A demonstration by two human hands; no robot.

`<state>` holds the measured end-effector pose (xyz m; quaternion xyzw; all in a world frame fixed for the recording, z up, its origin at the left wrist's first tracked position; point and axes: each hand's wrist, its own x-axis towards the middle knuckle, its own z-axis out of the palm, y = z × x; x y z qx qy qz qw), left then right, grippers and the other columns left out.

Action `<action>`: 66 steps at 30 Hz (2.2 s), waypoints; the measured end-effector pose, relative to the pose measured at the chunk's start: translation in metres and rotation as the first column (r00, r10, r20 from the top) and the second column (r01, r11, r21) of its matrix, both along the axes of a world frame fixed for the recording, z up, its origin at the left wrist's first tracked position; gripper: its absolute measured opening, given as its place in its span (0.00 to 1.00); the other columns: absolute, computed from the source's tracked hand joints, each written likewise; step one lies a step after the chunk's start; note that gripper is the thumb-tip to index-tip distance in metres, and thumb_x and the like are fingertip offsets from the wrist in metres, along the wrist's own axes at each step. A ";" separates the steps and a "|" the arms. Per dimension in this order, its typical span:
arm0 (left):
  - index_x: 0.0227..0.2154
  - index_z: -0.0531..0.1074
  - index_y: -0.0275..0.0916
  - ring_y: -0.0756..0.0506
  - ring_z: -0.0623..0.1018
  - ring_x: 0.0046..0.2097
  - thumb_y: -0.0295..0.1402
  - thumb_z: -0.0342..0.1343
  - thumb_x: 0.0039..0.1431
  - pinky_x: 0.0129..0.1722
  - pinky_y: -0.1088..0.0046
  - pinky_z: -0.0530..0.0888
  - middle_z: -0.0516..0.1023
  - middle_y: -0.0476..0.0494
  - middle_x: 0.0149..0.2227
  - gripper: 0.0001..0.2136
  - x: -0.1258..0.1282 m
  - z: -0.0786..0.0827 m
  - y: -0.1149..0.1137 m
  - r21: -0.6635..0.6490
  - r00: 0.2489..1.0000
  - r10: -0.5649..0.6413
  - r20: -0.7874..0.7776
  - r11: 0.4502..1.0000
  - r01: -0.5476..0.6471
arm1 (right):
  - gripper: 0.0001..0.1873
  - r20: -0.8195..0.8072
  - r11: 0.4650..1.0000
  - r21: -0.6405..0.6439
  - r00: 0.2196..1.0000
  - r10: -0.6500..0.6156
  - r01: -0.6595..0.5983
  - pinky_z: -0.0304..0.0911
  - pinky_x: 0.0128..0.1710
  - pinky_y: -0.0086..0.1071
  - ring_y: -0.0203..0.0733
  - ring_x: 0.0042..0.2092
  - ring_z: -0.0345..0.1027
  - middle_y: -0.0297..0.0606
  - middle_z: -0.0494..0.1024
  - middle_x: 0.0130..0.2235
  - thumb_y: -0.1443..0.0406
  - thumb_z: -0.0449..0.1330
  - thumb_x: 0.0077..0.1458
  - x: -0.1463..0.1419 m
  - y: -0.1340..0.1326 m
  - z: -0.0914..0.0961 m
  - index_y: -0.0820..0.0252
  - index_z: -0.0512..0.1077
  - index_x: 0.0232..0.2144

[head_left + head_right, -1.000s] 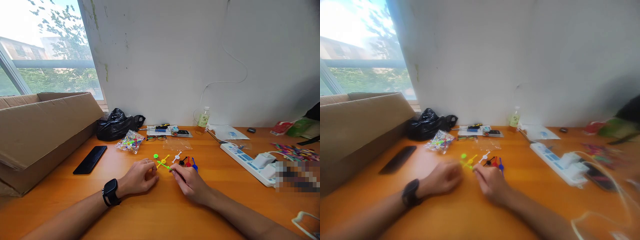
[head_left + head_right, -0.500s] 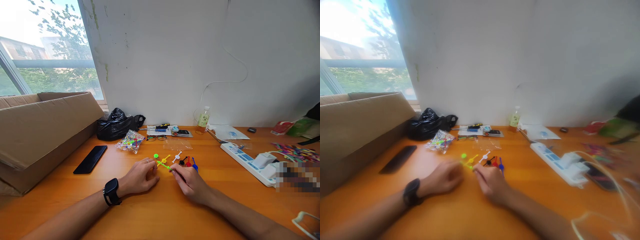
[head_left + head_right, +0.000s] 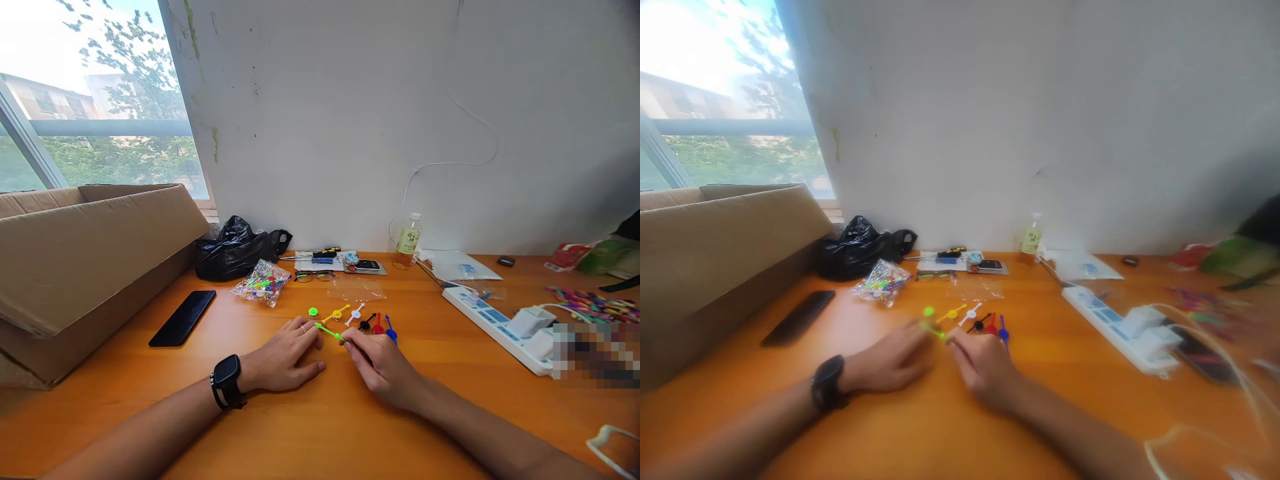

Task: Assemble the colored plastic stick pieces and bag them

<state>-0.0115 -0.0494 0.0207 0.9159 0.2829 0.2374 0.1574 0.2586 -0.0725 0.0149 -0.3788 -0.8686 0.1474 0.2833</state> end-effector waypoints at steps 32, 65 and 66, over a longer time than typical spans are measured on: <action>0.32 0.73 0.38 0.46 0.75 0.37 0.35 0.60 0.67 0.37 0.71 0.71 0.78 0.45 0.36 0.08 -0.007 -0.009 0.018 -0.126 0.965 0.219 0.144 0.971 -0.202 | 0.10 -0.027 0.998 0.042 0.999 0.046 -0.045 0.59 0.35 0.35 0.42 0.33 0.66 0.37 0.74 0.34 0.67 0.50 0.71 0.002 0.000 0.003 0.55 0.69 0.37; 0.53 0.80 0.39 0.41 0.81 0.49 0.41 0.74 0.55 0.52 0.64 0.79 0.83 0.39 0.50 0.24 -0.001 -0.002 -0.007 -0.463 0.940 0.041 0.339 0.877 0.129 | 0.10 0.166 0.978 0.033 0.966 0.198 -0.207 0.58 0.36 0.34 0.44 0.37 0.74 0.41 0.83 0.39 0.69 0.54 0.71 0.000 0.000 -0.003 0.58 0.77 0.43; 0.53 0.80 0.39 0.41 0.82 0.50 0.41 0.73 0.57 0.52 0.64 0.79 0.84 0.39 0.50 0.22 -0.001 -0.001 -0.008 -0.448 0.939 0.048 0.341 0.886 0.117 | 0.10 0.169 0.979 0.032 0.966 0.195 -0.204 0.58 0.36 0.34 0.44 0.37 0.75 0.41 0.83 0.39 0.69 0.54 0.71 0.000 0.000 -0.003 0.58 0.77 0.43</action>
